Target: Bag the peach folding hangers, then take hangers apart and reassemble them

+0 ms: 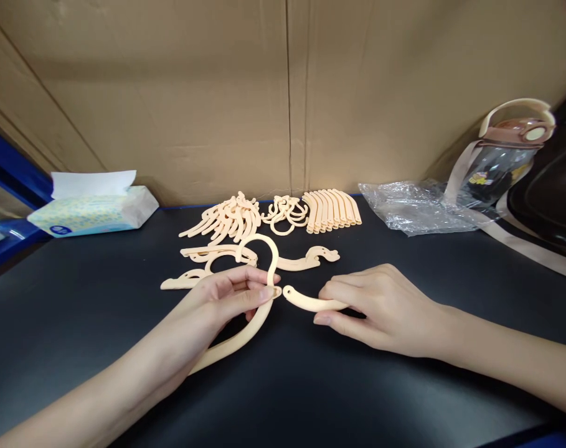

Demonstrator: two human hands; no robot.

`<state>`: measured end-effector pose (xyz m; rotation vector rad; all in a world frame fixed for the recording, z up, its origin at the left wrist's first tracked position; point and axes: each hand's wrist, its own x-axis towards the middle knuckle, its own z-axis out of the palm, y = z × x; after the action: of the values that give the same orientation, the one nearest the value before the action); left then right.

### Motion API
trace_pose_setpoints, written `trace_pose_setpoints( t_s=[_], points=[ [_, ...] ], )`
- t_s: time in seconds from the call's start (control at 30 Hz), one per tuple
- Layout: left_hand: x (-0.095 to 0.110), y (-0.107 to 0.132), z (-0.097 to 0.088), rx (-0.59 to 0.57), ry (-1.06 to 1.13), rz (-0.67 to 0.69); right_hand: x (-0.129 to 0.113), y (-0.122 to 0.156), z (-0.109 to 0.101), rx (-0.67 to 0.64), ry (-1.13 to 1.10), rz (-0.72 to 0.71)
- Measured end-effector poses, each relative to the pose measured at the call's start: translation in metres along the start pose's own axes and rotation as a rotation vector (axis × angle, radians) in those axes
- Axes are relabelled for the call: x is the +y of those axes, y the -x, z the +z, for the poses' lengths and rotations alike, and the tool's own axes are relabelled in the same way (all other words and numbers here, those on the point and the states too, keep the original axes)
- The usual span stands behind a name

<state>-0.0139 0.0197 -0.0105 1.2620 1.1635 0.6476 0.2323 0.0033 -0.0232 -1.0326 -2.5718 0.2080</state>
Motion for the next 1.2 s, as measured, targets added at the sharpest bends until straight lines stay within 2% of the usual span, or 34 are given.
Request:
trace_pose_setpoints(
  t_s=[0.33,0.67,0.97,1.2],
  points=[
    [-0.0010,-0.0018,0.0003,-0.022,0.059,-0.037,0.0034,-0.0006,0.0012,-0.060,0.018,-0.039],
    [0.0003,-0.0034,0.0005,-0.041,-0.013,-0.007,0.0002,-0.0003,0.0029,-0.063,0.121,-0.054],
    [-0.0005,-0.0037,-0.0018,-0.125,-0.072,-0.001,-0.0021,-0.0008,0.0031,-0.004,0.198,-0.108],
    [-0.0003,-0.0017,-0.0042,-0.102,-0.125,-0.025,-0.0030,-0.0006,0.0031,0.017,0.210,-0.114]
  ],
)
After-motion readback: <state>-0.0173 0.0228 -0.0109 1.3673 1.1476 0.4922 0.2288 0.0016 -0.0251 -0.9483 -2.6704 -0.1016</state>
